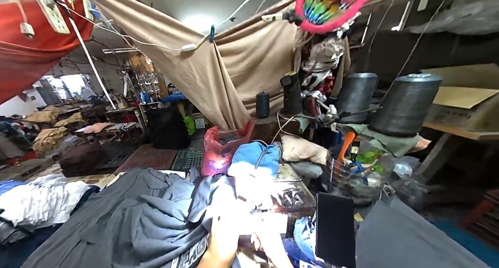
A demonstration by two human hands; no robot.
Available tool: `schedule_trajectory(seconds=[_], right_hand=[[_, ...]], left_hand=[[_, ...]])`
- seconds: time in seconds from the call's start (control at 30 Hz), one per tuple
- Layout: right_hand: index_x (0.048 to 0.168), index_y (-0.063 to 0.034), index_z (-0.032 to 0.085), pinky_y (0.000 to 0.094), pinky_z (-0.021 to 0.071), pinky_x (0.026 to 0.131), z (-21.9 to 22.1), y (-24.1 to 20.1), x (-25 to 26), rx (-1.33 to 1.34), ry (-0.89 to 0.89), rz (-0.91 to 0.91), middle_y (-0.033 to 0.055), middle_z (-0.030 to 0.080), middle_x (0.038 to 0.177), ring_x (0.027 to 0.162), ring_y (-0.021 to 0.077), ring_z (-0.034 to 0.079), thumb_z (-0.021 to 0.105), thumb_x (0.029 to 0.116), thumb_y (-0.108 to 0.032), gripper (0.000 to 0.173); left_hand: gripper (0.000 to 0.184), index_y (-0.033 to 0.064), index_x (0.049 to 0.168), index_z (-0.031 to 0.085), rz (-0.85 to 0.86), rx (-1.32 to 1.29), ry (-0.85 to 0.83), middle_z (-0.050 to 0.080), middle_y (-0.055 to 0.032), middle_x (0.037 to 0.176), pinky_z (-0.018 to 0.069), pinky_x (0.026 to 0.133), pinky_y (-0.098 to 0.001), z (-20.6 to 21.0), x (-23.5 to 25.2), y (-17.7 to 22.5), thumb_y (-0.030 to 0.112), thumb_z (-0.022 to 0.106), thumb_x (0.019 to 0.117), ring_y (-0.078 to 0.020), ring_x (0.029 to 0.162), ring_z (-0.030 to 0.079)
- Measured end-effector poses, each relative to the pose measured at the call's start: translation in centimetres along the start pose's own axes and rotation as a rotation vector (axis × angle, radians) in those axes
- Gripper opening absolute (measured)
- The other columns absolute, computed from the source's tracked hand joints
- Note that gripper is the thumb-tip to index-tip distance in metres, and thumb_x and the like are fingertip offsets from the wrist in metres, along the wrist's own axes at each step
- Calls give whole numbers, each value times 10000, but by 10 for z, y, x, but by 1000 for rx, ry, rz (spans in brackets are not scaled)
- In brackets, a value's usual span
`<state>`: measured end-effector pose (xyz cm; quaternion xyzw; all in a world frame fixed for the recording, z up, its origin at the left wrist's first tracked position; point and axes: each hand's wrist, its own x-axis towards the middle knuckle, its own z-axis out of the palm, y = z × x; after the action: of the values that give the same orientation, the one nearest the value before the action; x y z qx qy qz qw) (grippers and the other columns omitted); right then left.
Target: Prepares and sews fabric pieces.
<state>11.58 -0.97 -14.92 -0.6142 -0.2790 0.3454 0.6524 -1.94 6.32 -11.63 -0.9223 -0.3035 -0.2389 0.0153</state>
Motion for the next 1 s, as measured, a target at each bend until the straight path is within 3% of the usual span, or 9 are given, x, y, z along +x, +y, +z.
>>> schedule_trajectory(seconds=[0.07, 0.17, 0.3, 0.43, 0.63, 0.73, 0.8, 0.93, 1.0], right_hand=[[989, 55, 604, 222, 474, 444, 0, -2, -1, -4, -3, -3, 18, 597, 587, 438, 75, 535, 548, 1014, -50, 122], [1092, 63, 584, 215, 480, 443, -4, 3, 5, 26, -37, -25, 27, 617, 654, 483, 80, 561, 547, 1026, -70, 154], [1028, 52, 600, 219, 488, 463, -3, -8, -3, -107, 5, -47, 24, 629, 643, 485, 72, 569, 593, 995, -64, 121], [1138, 126, 677, 408, 539, 921, -5, -18, -19, -460, 115, -251, 225, 713, 1037, 977, 257, 681, 738, 910, -124, 344], [968, 127, 734, 480, 565, 806, -4, -19, -41, -699, 43, -564, 252, 725, 861, 800, 348, 713, 612, 940, -83, 245], [1107, 79, 744, 494, 504, 992, -6, -41, -56, -731, -111, -418, 261, 731, 1077, 1042, 379, 696, 577, 967, -60, 258], [1141, 12, 757, 529, 482, 1042, -14, -22, -46, -757, -145, -447, 224, 727, 1162, 1144, 376, 676, 590, 982, -180, 300], [1108, -43, 774, 587, 521, 933, -26, 2, -33, -839, -14, -488, 186, 745, 1100, 1055, 369, 703, 650, 952, -367, 381], [994, -60, 803, 577, 562, 863, -32, -1, -31, -853, 74, -580, 153, 765, 1014, 992, 356, 727, 719, 903, -295, 266]], left_hand=[[370, 78, 1361, 659, -118, -275, -121, 625, -138, 1412, 368, 1184, -467, -5, 12, -2, 107, 478, 1039, -294, 1375, 529], [362, 73, 1348, 662, -101, -221, -99, 616, -175, 1412, 391, 1151, -535, 8, 30, -7, 144, 482, 1042, -360, 1359, 539], [383, 39, 1373, 636, -66, -168, -160, 612, -208, 1409, 410, 1120, -576, -1, 34, -4, 151, 465, 1049, -414, 1352, 536], [443, 41, 1477, 540, -172, -238, -313, 473, -228, 1549, 292, 1199, -605, -18, 21, 3, 105, 477, 1044, -433, 1467, 395], [411, 0, 1402, 602, -156, -195, -449, 577, -236, 1446, 401, 1153, -528, -68, -3, 33, 6, 434, 1028, -414, 1386, 510], [342, -5, 1276, 684, -106, -185, -509, 684, -256, 1242, 519, 1004, -559, -79, -18, 42, -6, 490, 995, -434, 1192, 649], [351, -9, 1302, 673, -54, -197, -542, 684, -252, 1247, 515, 991, -572, -81, -22, 43, 18, 481, 1009, -441, 1164, 660], [341, -41, 1248, 689, -88, -218, -570, 708, -285, 1163, 515, 965, -592, -83, -20, 48, 143, 462, 1072, -462, 1106, 684], [349, -42, 1204, 699, -113, -202, -590, 720, -275, 1110, 523, 962, -579, -71, -20, 44, 182, 463, 1078, -443, 1092, 691]])
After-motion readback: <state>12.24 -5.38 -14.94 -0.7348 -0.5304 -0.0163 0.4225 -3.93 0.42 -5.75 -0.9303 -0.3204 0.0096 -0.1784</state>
